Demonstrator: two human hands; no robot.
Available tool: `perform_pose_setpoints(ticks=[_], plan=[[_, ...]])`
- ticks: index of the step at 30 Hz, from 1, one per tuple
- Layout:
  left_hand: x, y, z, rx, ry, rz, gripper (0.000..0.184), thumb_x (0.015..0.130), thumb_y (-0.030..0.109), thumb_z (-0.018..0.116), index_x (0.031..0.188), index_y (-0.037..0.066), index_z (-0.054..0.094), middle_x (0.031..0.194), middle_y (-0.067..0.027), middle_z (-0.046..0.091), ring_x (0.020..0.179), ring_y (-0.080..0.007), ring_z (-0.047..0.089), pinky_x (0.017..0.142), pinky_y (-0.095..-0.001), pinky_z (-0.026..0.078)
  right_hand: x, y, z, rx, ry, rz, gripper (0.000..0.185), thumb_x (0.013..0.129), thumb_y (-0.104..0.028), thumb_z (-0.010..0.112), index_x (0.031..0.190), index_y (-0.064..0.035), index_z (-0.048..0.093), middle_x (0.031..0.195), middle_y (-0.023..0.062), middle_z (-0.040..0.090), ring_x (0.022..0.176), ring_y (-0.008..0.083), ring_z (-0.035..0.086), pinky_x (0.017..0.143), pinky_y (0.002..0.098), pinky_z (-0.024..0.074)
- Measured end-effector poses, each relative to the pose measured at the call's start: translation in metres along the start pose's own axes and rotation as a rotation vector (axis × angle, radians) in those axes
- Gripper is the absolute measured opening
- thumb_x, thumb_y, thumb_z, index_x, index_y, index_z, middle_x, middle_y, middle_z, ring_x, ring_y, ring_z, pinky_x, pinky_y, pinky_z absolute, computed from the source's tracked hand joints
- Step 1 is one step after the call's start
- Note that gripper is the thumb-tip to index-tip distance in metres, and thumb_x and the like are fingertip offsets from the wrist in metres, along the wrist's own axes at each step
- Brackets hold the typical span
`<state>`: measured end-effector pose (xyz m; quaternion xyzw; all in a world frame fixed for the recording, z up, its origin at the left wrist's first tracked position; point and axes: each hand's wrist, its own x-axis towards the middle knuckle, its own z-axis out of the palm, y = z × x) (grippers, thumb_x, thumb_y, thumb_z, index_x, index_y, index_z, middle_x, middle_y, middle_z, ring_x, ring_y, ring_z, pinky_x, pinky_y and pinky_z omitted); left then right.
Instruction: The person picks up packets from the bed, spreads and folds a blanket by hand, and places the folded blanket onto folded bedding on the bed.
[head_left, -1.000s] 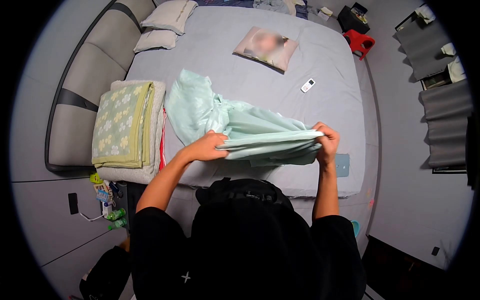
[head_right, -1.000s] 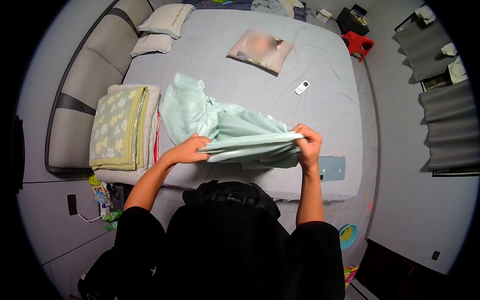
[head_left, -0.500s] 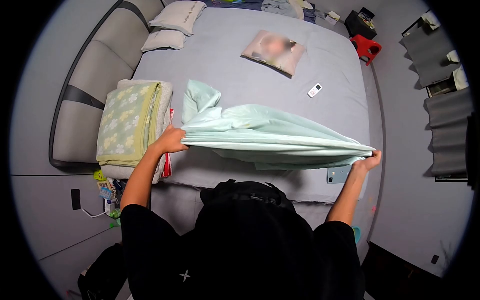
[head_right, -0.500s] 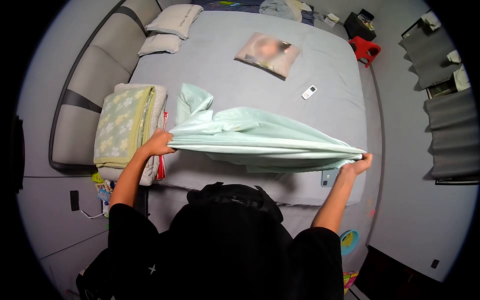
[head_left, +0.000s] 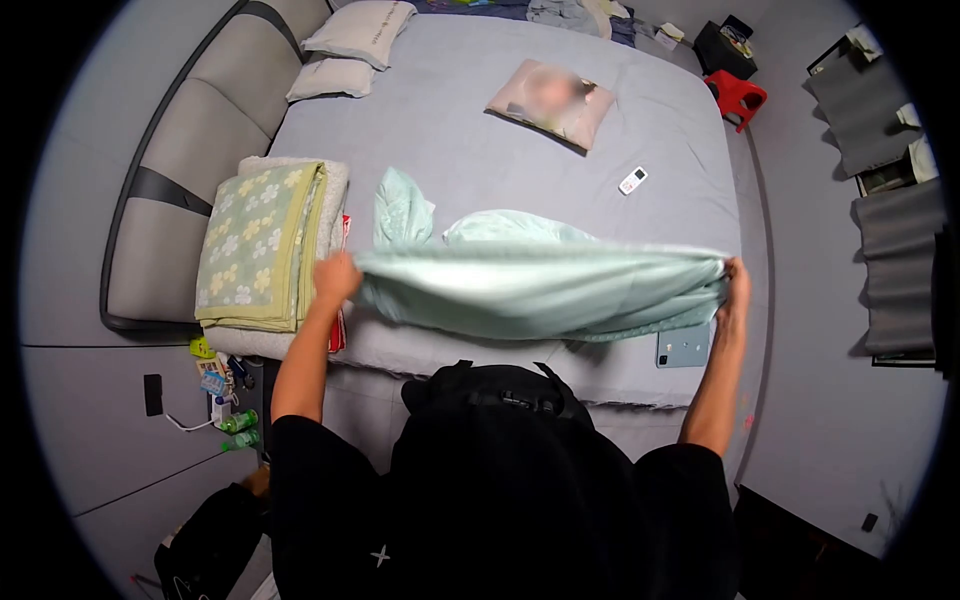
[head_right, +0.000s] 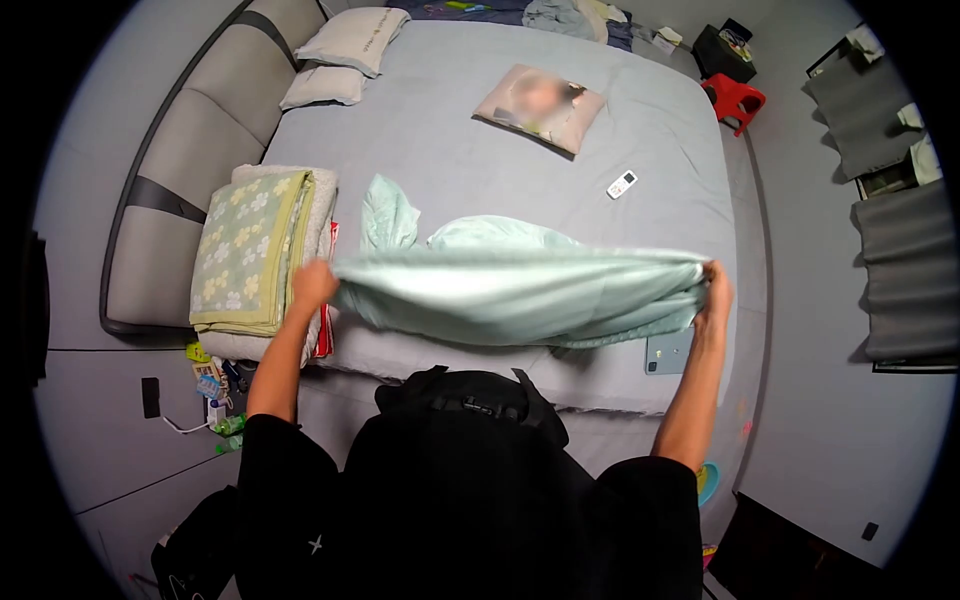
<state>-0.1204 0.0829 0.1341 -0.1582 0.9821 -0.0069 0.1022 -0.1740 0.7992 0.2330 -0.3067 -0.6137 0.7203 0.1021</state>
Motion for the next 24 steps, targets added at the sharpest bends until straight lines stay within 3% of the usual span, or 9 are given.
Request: perform_pose_setpoints(ticks=[1, 3, 4, 7, 10, 12, 15, 19, 24], plan=[[0.004, 0.006, -0.038, -0.102, 0.257, -0.16, 0.019, 0.079, 0.017, 0.059, 0.086, 0.002, 0.067, 0.089, -0.0193, 0.068, 0.086, -0.0399, 0.066, 0.08, -0.0492, 0.049, -0.005, -0.023, 0.012, -0.023, 0.029, -0.106, 0.019, 0.084, -0.019, 0.063, 0.082, -0.0008, 0.063, 0.079, 0.0015, 0.057, 0.073, 0.0144, 0.053, 0.067, 0.0311, 0.0452], [0.017, -0.015, -0.08, -0.116, 0.778, -0.084, 0.013, 0.078, 0.007, 0.054, 0.082, -0.001, 0.063, 0.093, -0.018, 0.062, 0.079, -0.0409, 0.057, 0.072, -0.0489, 0.042, -0.012, -0.054, 0.039, 0.009, 0.053, -0.345, 0.022, 0.087, -0.017, 0.064, 0.092, 0.0042, 0.069, 0.088, 0.005, 0.065, 0.08, 0.0128, 0.057, 0.071, 0.03, 0.0465], [-0.005, 0.001, -0.123, -0.294, 0.922, -0.044, 0.011, 0.076, 0.002, 0.053, 0.08, -0.003, 0.062, 0.1, -0.0186, 0.06, 0.085, -0.0394, 0.055, 0.075, -0.0458, 0.041, -0.018, -0.062, 0.053, 0.093, 0.018, -0.467, 0.02, 0.088, -0.012, 0.064, 0.095, 0.0051, 0.07, 0.087, 0.0046, 0.067, 0.076, 0.0124, 0.058, 0.07, 0.0275, 0.0467], [-0.026, 0.006, -0.122, -0.124, 1.047, 0.063, 0.008, 0.073, 0.005, 0.062, 0.075, -0.002, 0.063, 0.1, -0.019, 0.062, 0.086, -0.0385, 0.057, 0.075, -0.0457, 0.042, -0.014, -0.059, 0.094, 0.024, 0.107, -0.772, 0.018, 0.091, -0.01, 0.063, 0.095, 0.0048, 0.071, 0.083, 0.0023, 0.068, 0.071, 0.0109, 0.059, 0.066, 0.0226, 0.0455], [-0.059, 0.033, -0.085, -0.071, 0.311, 0.083, 0.025, 0.077, 0.026, 0.075, 0.084, 0.002, 0.072, 0.08, -0.0161, 0.069, 0.075, -0.0345, 0.067, 0.073, -0.043, 0.052, 0.036, -0.016, 0.09, -0.837, 0.068, -0.715, 0.029, 0.085, -0.024, 0.072, 0.101, 0.001, 0.072, 0.078, 0.0107, 0.069, 0.069, 0.019, 0.062, 0.069, 0.0321, 0.0495], [-0.103, 0.072, -0.079, -0.171, -0.032, 0.151, 0.047, 0.08, 0.047, 0.07, 0.097, 0.003, 0.072, 0.088, -0.0201, 0.07, 0.08, -0.0362, 0.069, 0.073, -0.0455, 0.054, 0.039, 0.024, 0.095, -1.147, 0.079, -0.728, 0.035, 0.078, -0.027, 0.076, 0.105, -0.0057, 0.072, 0.086, 0.0154, 0.069, 0.078, 0.0294, 0.066, 0.077, 0.0393, 0.051], [-0.13, 0.105, -0.014, -0.286, -0.14, 0.319, 0.049, 0.084, 0.047, 0.066, 0.098, 0.001, 0.069, 0.09, -0.0223, 0.07, 0.085, -0.0398, 0.067, 0.075, -0.0486, 0.053, -0.006, 0.089, 0.107, -1.124, -0.131, -0.719, 0.044, 0.072, -0.022, 0.079, 0.114, -0.0128, 0.068, 0.108, 0.0141, 0.065, 0.098, 0.0308, 0.063, 0.085, 0.0399, 0.0499], [-0.139, 0.141, 0.036, -0.411, -0.356, 0.326, 0.038, 0.089, 0.033, 0.051, 0.1, 0.0, 0.067, 0.093, -0.0252, 0.068, 0.089, -0.0438, 0.064, 0.079, -0.0523, 0.05, -0.12, 0.136, 0.137, -1.306, -0.72, -0.454, 0.037, 0.073, -0.018, 0.075, 0.109, -0.0129, 0.069, 0.111, 0.0115, 0.065, 0.101, 0.0315, 0.064, 0.087, 0.0407, 0.051], [-0.159, 0.173, 0.015, -0.548, -0.302, 0.477, 0.037, 0.088, 0.033, 0.052, 0.1, 0.001, 0.066, 0.089, -0.0241, 0.068, 0.086, -0.043, 0.064, 0.076, -0.0538, 0.049, -0.185, 0.178, 0.152, -1.089, -0.977, -0.676, 0.047, 0.072, -0.024, 0.077, 0.117, -0.0193, 0.064, 0.121, 0.007, 0.06, 0.09, 0.0305, 0.066, 0.078, 0.0402, 0.0537]])
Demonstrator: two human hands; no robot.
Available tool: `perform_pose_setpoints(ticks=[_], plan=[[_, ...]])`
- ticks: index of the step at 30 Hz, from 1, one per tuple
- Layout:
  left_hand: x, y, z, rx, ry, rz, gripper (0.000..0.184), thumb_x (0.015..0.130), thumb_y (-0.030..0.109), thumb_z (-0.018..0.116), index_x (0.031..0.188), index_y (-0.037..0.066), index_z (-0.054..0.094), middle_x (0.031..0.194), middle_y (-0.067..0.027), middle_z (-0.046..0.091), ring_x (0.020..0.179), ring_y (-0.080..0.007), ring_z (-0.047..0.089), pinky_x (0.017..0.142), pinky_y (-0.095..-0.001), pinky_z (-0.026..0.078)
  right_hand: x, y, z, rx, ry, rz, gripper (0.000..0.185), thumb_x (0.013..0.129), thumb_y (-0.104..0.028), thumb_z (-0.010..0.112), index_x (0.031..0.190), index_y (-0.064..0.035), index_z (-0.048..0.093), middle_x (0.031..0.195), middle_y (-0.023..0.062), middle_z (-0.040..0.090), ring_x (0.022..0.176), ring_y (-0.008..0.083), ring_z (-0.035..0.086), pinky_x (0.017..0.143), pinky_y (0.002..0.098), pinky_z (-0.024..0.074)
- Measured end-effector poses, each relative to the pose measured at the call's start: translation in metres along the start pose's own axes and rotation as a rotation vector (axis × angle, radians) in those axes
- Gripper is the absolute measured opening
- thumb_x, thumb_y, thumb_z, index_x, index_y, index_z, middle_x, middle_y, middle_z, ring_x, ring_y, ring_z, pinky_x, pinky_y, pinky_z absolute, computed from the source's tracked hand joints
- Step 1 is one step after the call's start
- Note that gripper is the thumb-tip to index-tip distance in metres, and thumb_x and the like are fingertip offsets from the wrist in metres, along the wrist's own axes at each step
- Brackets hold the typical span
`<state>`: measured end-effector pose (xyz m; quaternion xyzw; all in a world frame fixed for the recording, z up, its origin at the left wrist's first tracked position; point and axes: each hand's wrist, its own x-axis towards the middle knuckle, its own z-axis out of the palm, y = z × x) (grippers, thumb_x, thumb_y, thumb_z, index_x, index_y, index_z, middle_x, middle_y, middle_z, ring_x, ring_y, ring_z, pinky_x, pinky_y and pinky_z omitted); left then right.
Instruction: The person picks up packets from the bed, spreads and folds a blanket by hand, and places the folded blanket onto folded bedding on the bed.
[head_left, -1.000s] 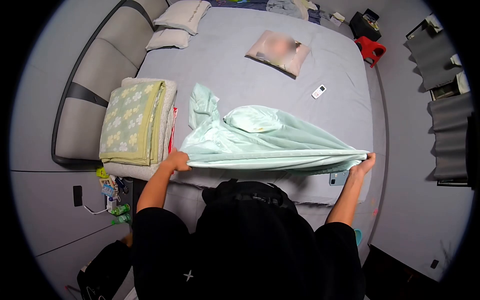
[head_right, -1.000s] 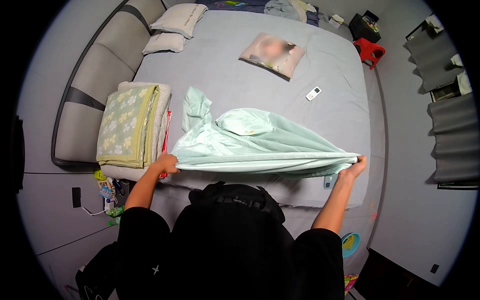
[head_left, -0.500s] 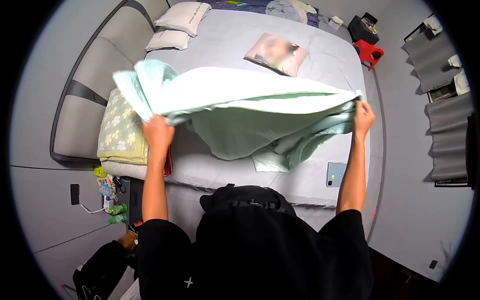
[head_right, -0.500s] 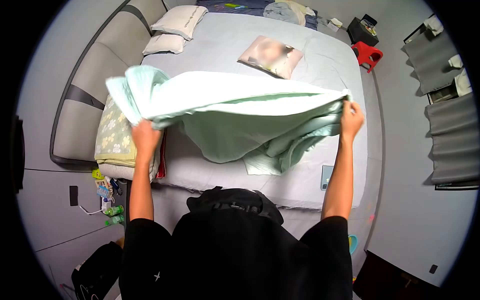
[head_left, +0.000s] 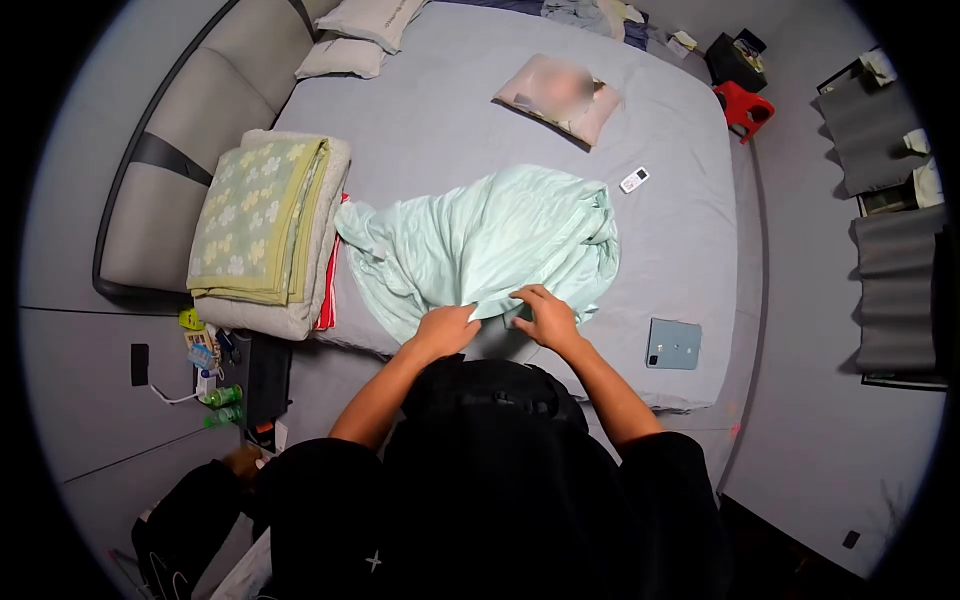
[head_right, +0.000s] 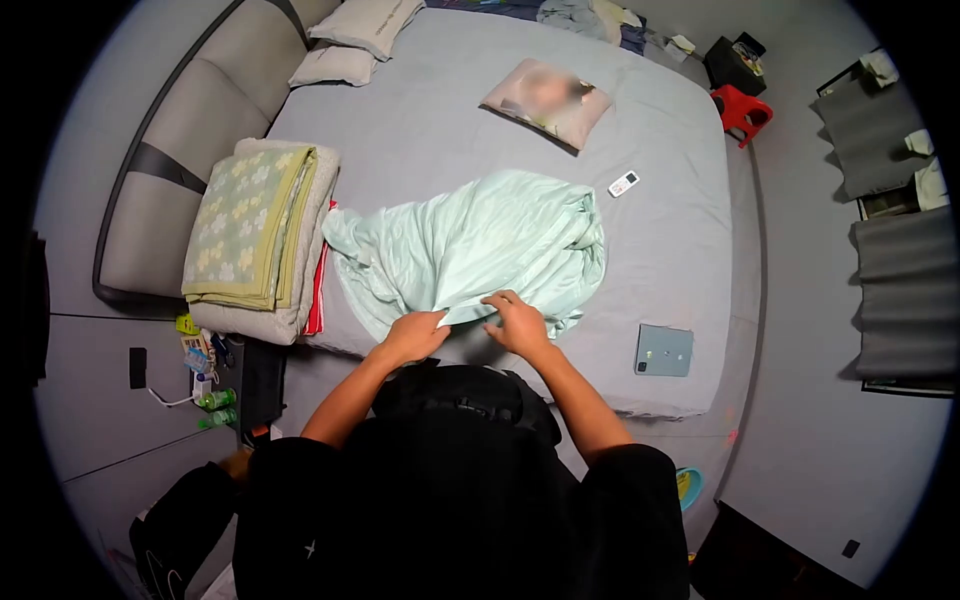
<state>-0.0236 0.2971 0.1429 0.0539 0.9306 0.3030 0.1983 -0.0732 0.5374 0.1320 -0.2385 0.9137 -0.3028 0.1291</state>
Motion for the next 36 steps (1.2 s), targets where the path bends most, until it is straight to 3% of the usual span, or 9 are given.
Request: perform_pose_setpoints(ticks=[2, 5, 8, 10, 16, 21, 24, 29, 36], plan=[[-0.003, 0.014, -0.008, -0.001, 0.012, 0.079, 0.035, 0.089, 0.033, 0.053, 0.1, 0.002, 0.066, 0.089, -0.0232, 0.068, 0.086, -0.0419, 0.064, 0.075, -0.055, 0.048, 0.006, -0.019, -0.002, 0.093, -0.01, -0.082, 0.048, 0.071, -0.026, 0.079, 0.116, -0.02, 0.063, 0.129, 0.0059, 0.058, 0.089, 0.0292, 0.066, 0.076, 0.0387, 0.0534], [-0.007, 0.02, -0.02, 0.08, 0.065, 0.199, 0.032, 0.089, 0.03, 0.054, 0.098, 0.002, 0.067, 0.085, -0.0213, 0.066, 0.082, -0.0371, 0.063, 0.077, -0.0486, 0.043, 0.02, -0.043, -0.012, 0.166, -0.119, -0.118, 0.043, 0.07, -0.023, 0.079, 0.11, -0.0159, 0.065, 0.131, 0.0061, 0.058, 0.099, 0.0318, 0.064, 0.08, 0.0384, 0.0522], [-0.014, 0.03, -0.04, 0.095, 0.072, 0.267, 0.029, 0.086, 0.028, 0.056, 0.095, 0.004, 0.069, 0.079, -0.018, 0.062, 0.075, -0.0351, 0.058, 0.078, -0.0426, 0.038, 0.039, -0.032, -0.003, 0.169, -0.099, -0.321, 0.032, 0.067, -0.023, 0.077, 0.096, -0.0122, 0.069, 0.127, 0.0067, 0.062, 0.09, 0.0314, 0.065, 0.077, 0.0396, 0.0519], [-0.018, 0.032, -0.053, 0.127, 0.053, 0.298, 0.028, 0.085, 0.028, 0.057, 0.091, 0.004, 0.069, 0.079, -0.0167, 0.062, 0.074, -0.0354, 0.057, 0.077, -0.0432, 0.038, 0.055, -0.034, -0.019, 0.236, -0.2, -0.309, 0.024, 0.066, -0.018, 0.072, 0.084, -0.0027, 0.07, 0.092, 0.0112, 0.069, 0.084, 0.0323, 0.064, 0.074, 0.0395, 0.0498], [-0.014, -0.005, -0.066, -0.062, -0.033, 0.405, 0.028, 0.081, 0.026, 0.057, 0.082, 0.0, 0.067, 0.083, -0.0158, 0.06, 0.077, -0.0355, 0.054, 0.079, -0.041, 0.038, 0.061, -0.049, -0.085, 0.379, -0.174, -0.26, 0.017, 0.07, -0.009, 0.069, 0.082, 0.0021, 0.068, 0.077, 0.0086, 0.061, 0.07, 0.0215, 0.057, 0.066, 0.0316, 0.0445], [-0.01, -0.024, -0.079, -0.043, -0.061, 0.392, 0.028, 0.08, 0.023, 0.056, 0.09, -0.001, 0.067, 0.091, -0.0163, 0.061, 0.087, -0.0324, 0.055, 0.085, -0.0413, 0.036, 0.052, -0.031, -0.127, 0.545, 0.037, -0.275, 0.011, 0.071, -0.003, 0.066, 0.078, 0.0053, 0.064, 0.078, 0.0062, 0.059, 0.074, 0.0155, 0.055, 0.068, 0.0281, 0.0417], [-0.013, -0.013, -0.097, -0.083, -0.058, 0.366, 0.028, 0.079, 0.022, 0.055, 0.093, 0.001, 0.068, 0.09, -0.0163, 0.062, 0.084, -0.0317, 0.056, 0.088, -0.0412, 0.035, 0.045, -0.001, -0.141, 0.594, 0.208, -0.237, 0.008, 0.071, 0.0, 0.065, 0.076, 0.005, 0.063, 0.08, 0.0051, 0.059, 0.074, 0.0133, 0.054, 0.068, 0.0257, 0.0397], [0.0, -0.02, -0.103, -0.118, 0.036, 0.361, 0.028, 0.073, 0.023, 0.058, 0.082, -0.003, 0.064, 0.085, -0.0187, 0.06, 0.074, -0.0369, 0.058, 0.067, -0.0433, 0.047, 0.038, 0.034, -0.157, 0.744, 0.42, -0.117, 0.005, 0.076, 0.001, 0.063, 0.076, 0.006, 0.064, 0.081, 0.0035, 0.06, 0.075, 0.011, 0.053, 0.069, 0.0241, 0.0396], [-0.006, -0.025, -0.111, -0.26, 0.064, 0.294, 0.025, 0.073, 0.02, 0.063, 0.079, -0.004, 0.064, 0.078, -0.015, 0.054, 0.072, -0.03, 0.057, 0.067, -0.0386, 0.045, 0.033, 0.048, -0.167, 0.803, 0.536, -0.013, 0.006, 0.079, 0.001, 0.063, 0.076, 0.0053, 0.065, 0.079, 0.0032, 0.061, 0.074, 0.0098, 0.054, 0.07, 0.0238, 0.041]])
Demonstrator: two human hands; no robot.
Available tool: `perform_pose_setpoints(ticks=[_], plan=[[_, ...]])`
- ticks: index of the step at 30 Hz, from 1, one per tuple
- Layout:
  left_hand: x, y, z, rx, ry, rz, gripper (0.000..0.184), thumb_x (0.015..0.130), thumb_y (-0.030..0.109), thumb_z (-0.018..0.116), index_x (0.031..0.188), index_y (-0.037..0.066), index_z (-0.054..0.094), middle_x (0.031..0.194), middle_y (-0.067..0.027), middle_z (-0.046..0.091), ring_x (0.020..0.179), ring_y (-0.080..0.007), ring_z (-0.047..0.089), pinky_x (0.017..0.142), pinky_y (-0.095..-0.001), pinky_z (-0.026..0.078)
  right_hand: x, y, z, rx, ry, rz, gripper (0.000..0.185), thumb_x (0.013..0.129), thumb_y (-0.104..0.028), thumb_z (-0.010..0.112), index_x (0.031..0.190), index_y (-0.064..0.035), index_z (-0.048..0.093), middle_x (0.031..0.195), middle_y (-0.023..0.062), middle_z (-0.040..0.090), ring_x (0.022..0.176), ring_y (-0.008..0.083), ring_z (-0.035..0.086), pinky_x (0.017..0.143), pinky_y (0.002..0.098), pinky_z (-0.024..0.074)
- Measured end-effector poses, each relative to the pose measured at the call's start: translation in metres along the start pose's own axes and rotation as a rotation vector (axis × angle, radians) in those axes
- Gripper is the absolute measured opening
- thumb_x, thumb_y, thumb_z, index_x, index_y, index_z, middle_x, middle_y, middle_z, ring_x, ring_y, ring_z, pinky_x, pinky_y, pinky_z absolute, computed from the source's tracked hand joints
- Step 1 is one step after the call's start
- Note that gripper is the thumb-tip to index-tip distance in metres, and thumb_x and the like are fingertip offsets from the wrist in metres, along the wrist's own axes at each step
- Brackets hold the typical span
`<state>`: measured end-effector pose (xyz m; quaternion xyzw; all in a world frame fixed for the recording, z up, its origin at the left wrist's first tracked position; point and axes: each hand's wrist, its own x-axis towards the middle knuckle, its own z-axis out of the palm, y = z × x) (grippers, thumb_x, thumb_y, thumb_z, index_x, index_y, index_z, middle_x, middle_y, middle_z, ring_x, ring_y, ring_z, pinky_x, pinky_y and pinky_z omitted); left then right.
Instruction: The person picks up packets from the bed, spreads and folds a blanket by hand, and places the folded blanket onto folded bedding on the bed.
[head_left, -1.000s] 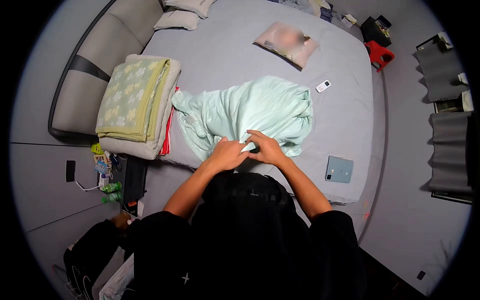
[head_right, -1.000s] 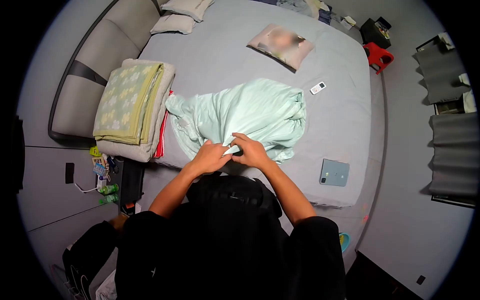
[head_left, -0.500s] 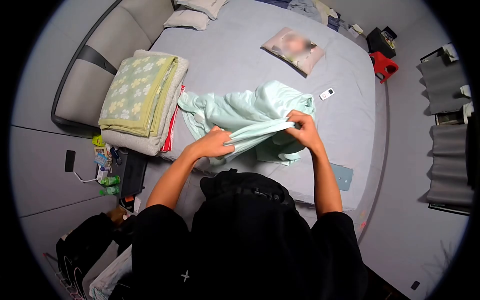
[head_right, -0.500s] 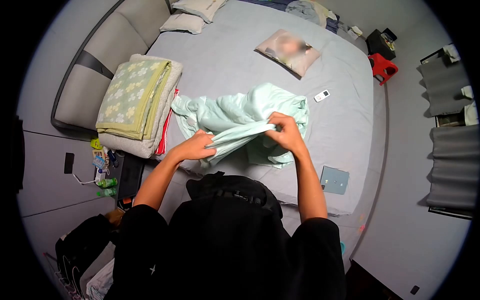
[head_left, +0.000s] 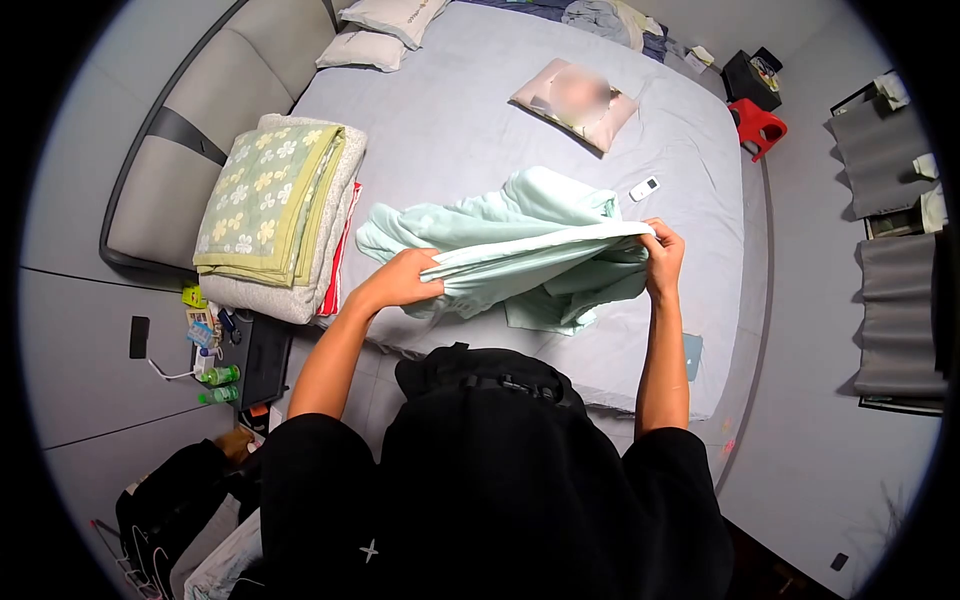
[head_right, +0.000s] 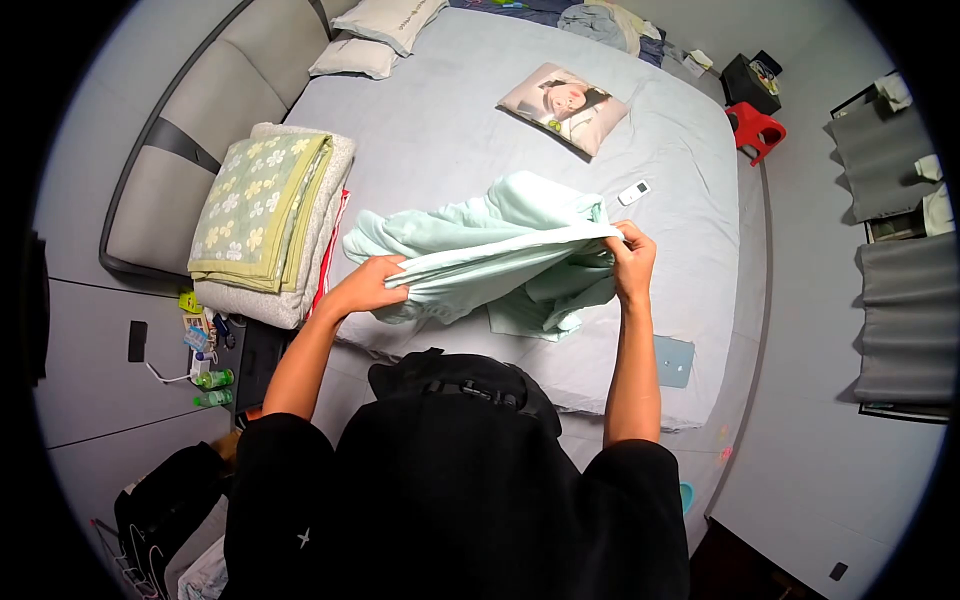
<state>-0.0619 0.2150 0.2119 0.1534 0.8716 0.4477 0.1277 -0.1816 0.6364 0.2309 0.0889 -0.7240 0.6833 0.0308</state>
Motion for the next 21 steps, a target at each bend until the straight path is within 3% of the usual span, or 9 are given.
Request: perform_pose_setpoints(ticks=[5, 8, 12, 13, 16, 17, 20, 21], plan=[[-0.004, 0.007, 0.002, -0.038, 0.163, 0.011, 0.021, 0.075, 0.018, 0.067, 0.081, -0.003, 0.066, 0.082, -0.0116, 0.054, 0.075, -0.0248, 0.057, 0.067, -0.0362, 0.045, 0.0, 0.014, -0.002, -0.087, -0.033, 0.095, 0.008, 0.078, -0.003, 0.066, 0.077, 0.0048, 0.066, 0.078, 0.0029, 0.062, 0.074, 0.0102, 0.055, 0.069, 0.025, 0.0431], [-0.002, 0.028, 0.004, 0.006, 0.286, 0.031, 0.017, 0.073, 0.011, 0.069, 0.081, -0.003, 0.066, 0.084, -0.0109, 0.055, 0.077, -0.021, 0.056, 0.069, -0.0335, 0.045, -0.003, 0.037, -0.006, -0.324, -0.123, 0.169, 0.012, 0.076, -0.007, 0.069, 0.079, 0.0047, 0.067, 0.076, 0.0021, 0.064, 0.07, 0.0108, 0.057, 0.066, 0.0263, 0.0453], [0.006, 0.057, 0.003, 0.068, 0.448, 0.115, 0.016, 0.069, 0.009, 0.069, 0.077, -0.004, 0.062, 0.083, -0.0109, 0.053, 0.075, -0.0218, 0.055, 0.068, -0.0321, 0.044, -0.016, 0.028, 0.001, -0.602, -0.15, 0.283, 0.024, 0.073, -0.014, 0.072, 0.087, 0.005, 0.07, 0.071, 0.009, 0.069, 0.067, 0.0157, 0.064, 0.065, 0.0305, 0.0495], [0.009, 0.059, 0.004, 0.057, 0.485, 0.156, 0.016, 0.069, 0.008, 0.069, 0.076, -0.005, 0.061, 0.083, -0.0109, 0.053, 0.075, -0.022, 0.054, 0.067, -0.0319, 0.044, -0.017, 0.031, 0.0, -0.7, -0.167, 0.36, 0.029, 0.072, -0.017, 0.073, 0.094, 0.0023, 0.071, 0.085, 0.0149, 0.071, 0.079, 0.0242, 0.069, 0.074, 0.0342, 0.0519], [0.018, 0.061, 0.009, -0.032, 0.432, 0.156, 0.016, 0.069, 0.01, 0.068, 0.079, -0.002, 0.064, 0.082, -0.0119, 0.054, 0.07, -0.0257, 0.055, 0.065, -0.0338, 0.045, -0.033, 0.021, 0.022, -0.894, -0.095, 0.011, 0.037, 0.073, -0.02, 0.075, 0.104, -0.0018, 0.07, 0.103, 0.016, 0.069, 0.094, 0.0311, 0.067, 0.082, 0.0369, 0.0516], [0.021, 0.063, 0.014, -0.067, 0.389, 0.143, 0.016, 0.07, 0.01, 0.068, 0.079, -0.003, 0.064, 0.082, -0.0118, 0.054, 0.071, -0.025, 0.055, 0.065, -0.0336, 0.045, -0.037, 0.012, 0.034, -0.827, -0.098, -0.051, 0.043, 0.073, -0.021, 0.077, 0.112, -0.0056, 0.067, 0.114, 0.0147, 0.065, 0.103, 0.033, 0.063, 0.088, 0.0376, 0.0503], [0.034, 0.072, 0.032, -0.191, 0.276, 0.086, 0.015, 0.072, 0.01, 0.068, 0.078, -0.003, 0.063, 0.081, -0.0111, 0.054, 0.072, -0.0221, 0.054, 0.067, -0.0329, 0.044, -0.051, -0.008, 0.076, -0.545, -0.318, -0.252, 0.034, 0.076, -0.018, 0.079, 0.105, -0.0048, 0.067, 0.11, 0.0117, 0.067, 0.101, 0.0292, 0.065, 0.087, 0.0343, 0.0509], [0.038, 0.074, 0.04, -0.248, 0.249, 0.057, 0.015, 0.074, 0.009, 0.068, 0.077, -0.004, 0.062, 0.08, -0.0105, 0.053, 0.074, -0.0208, 0.054, 0.068, -0.0324, 0.044, -0.057, -0.024, 0.092, -0.479, -0.382, -0.223, 0.033, 0.075, -0.018, 0.079, 0.103, -0.0048, 0.068, 0.109, 0.0108, 0.067, 0.101, 0.027, 0.065, 0.086, 0.0339, 0.0512]])
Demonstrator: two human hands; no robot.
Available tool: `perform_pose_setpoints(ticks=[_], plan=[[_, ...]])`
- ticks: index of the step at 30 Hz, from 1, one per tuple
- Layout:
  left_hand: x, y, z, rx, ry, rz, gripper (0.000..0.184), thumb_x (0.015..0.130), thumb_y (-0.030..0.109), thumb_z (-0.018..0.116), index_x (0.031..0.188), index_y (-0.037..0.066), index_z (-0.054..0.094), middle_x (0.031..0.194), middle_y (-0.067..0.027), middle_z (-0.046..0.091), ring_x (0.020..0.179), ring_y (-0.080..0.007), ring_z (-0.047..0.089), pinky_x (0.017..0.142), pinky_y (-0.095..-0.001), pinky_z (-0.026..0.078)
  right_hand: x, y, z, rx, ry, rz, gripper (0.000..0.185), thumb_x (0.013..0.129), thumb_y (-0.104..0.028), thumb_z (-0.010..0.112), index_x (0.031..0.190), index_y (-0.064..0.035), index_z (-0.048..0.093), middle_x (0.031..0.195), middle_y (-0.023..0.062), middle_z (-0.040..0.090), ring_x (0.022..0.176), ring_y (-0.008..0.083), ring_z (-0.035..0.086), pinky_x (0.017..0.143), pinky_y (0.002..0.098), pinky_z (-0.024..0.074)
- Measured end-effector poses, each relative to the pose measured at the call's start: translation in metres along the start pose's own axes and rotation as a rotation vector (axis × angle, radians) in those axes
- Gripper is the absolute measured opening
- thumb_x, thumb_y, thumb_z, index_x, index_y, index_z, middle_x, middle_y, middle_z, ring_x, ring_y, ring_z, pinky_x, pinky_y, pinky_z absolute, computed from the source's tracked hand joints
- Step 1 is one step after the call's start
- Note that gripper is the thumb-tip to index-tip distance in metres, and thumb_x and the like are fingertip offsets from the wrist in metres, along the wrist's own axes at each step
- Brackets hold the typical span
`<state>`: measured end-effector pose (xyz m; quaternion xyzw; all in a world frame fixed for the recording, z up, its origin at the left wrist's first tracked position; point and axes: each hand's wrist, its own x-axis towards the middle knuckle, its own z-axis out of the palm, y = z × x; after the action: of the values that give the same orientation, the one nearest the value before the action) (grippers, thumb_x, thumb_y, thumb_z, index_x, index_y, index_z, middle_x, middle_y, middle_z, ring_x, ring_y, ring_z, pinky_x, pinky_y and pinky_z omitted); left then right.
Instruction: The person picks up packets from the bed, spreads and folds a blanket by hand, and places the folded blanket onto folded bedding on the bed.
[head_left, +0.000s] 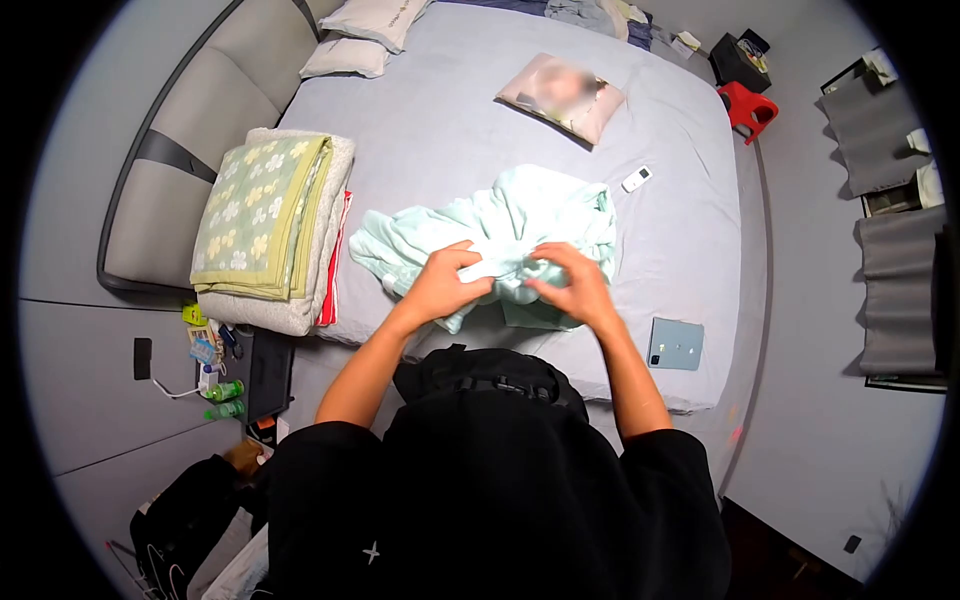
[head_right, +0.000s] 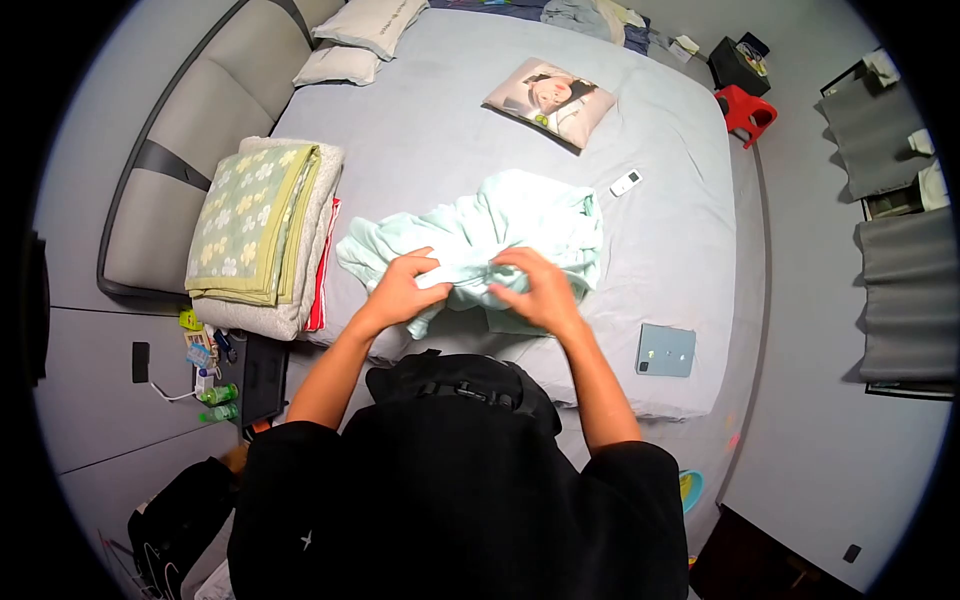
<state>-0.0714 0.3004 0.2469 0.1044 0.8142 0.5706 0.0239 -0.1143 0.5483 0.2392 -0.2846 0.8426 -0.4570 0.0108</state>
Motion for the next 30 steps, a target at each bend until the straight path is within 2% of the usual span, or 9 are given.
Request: perform_pose_setpoints(ticks=[3, 6, 9, 11, 13, 17, 19, 25, 30], plan=[[0.005, -0.003, 0.012, -0.036, -0.056, -0.067, 0.019, 0.079, 0.012, 0.071, 0.077, -0.004, 0.062, 0.085, -0.0093, 0.056, 0.084, -0.0163, 0.056, 0.077, -0.0287, 0.044, 0.0, -0.026, 0.025, 0.108, -0.035, -0.071, 0.041, 0.073, -0.019, 0.081, 0.109, -0.0053, 0.066, 0.107, 0.0098, 0.067, 0.099, 0.0241, 0.065, 0.082, 0.0327, 0.051], [0.007, -0.004, 0.015, -0.005, -0.118, -0.119, 0.02, 0.086, 0.018, 0.068, 0.083, -0.002, 0.063, 0.094, -0.0081, 0.061, 0.094, -0.0129, 0.057, 0.09, -0.0257, 0.042, -0.002, -0.035, 0.032, 0.294, -0.009, 0.18, 0.042, 0.073, -0.015, 0.079, 0.111, -0.0057, 0.064, 0.102, 0.0088, 0.068, 0.091, 0.0204, 0.064, 0.076, 0.0304, 0.0495], [0.007, -0.001, 0.017, -0.52, -0.205, -0.24, 0.013, 0.089, 0.013, 0.06, 0.094, 0.001, 0.063, 0.097, -0.0052, 0.062, 0.095, -0.0119, 0.057, 0.089, -0.026, 0.043, -0.009, -0.006, 0.038, 0.303, -0.064, 0.219, 0.034, 0.074, -0.01, 0.076, 0.106, -0.0043, 0.066, 0.097, 0.0077, 0.068, 0.082, 0.0169, 0.061, 0.071, 0.0281, 0.0467], [0.003, -0.023, 0.014, -1.012, -0.198, -0.427, 0.027, 0.083, 0.001, 0.048, 0.109, 0.002, 0.057, 0.102, -0.0064, 0.061, 0.09, -0.0126, 0.058, 0.08, -0.0264, 0.048, -0.014, 0.009, 0.038, 0.296, -0.006, 0.126, 0.022, 0.074, -0.004, 0.071, 0.095, -0.0021, 0.067, 0.087, 0.0061, 0.066, 0.072, 0.0153, 0.056, 0.066, 0.0267, 0.0444], [0.001, -0.018, 0.011, -1.194, -0.17, -0.478, 0.043, 0.078, -0.005, 0.05, 0.121, 0.004, 0.05, 0.104, -0.0085, 0.061, 0.09, -0.0136, 0.06, 0.08, -0.0258, 0.049, -0.014, 0.005, 0.026, 0.217, 0.021, 0.051, 0.016, 0.075, -0.002, 0.068, 0.091, -0.0016, 0.067, 0.083, 0.0051, 0.064, 0.068, 0.0149, 0.054, 0.063, 0.0262, 0.0427], [-0.004, -0.02, 0.005, -0.797, -0.17, -0.464, 0.064, 0.072, -0.014, 0.052, 0.131, 0.006, 0.039, 0.111, -0.0119, 0.06, 0.097, -0.0155, 0.061, 0.084, -0.0279, 0.051, -0.018, -0.01, 0.017, 0.379, -0.02, 0.319, 0.018, 0.077, 0.001, 0.059, 0.093, -0.0019, 0.067, 0.081, 0.0053, 0.064, 0.059, 0.0124, 0.05, 0.056, 0.0255, 0.0398], [0.0, -0.031, 0.019, -0.828, -0.075, -0.337, 0.068, 0.073, -0.017, 0.055, 0.134, 0.007, 0.036, 0.111, -0.012, 0.06, 0.096, -0.0146, 0.061, 0.082, -0.0274, 0.051, -0.016, -0.014, 0.017, 0.362, -0.106, 0.29, 0.017, 0.08, -0.003, 0.062, 0.096, -0.0018, 0.068, 0.082, 0.0063, 0.065, 0.058, 0.0119, 0.051, 0.056, 0.0255, 0.0407], [-0.004, -0.032, 0.031, -0.932, 0.082, -0.436, 0.052, 0.094, -0.001, 0.058, 0.138, 0.003, 0.03, 0.116, -0.014, 0.06, 0.101, -0.0156, 0.061, 0.087, -0.0303, 0.051, -0.015, -0.008, 0.031, 0.321, -0.171, 0.183, 0.021, 0.087, -0.02, 0.071, 0.097, -0.0021, 0.073, 0.08, 0.0076, 0.07, 0.063, 0.0097, 0.056, 0.058, 0.0264, 0.0442], [-0.003, -0.04, 0.03, -0.971, 0.064, -0.427, 0.03, 0.102, 0.015, 0.047, 0.125, -0.004, 0.053, 0.116, -0.0151, 0.063, 0.107, -0.0188, 0.062, 0.094, -0.0327, 0.05, -0.013, -0.011, 0.041, 0.628, -0.005, 0.391, 0.025, 0.094, -0.021, 0.063, 0.105, 0.0019, 0.069, 0.085, 0.0014, 0.069, 0.072, 0.0068, 0.056, 0.064, 0.0238, 0.0445]])
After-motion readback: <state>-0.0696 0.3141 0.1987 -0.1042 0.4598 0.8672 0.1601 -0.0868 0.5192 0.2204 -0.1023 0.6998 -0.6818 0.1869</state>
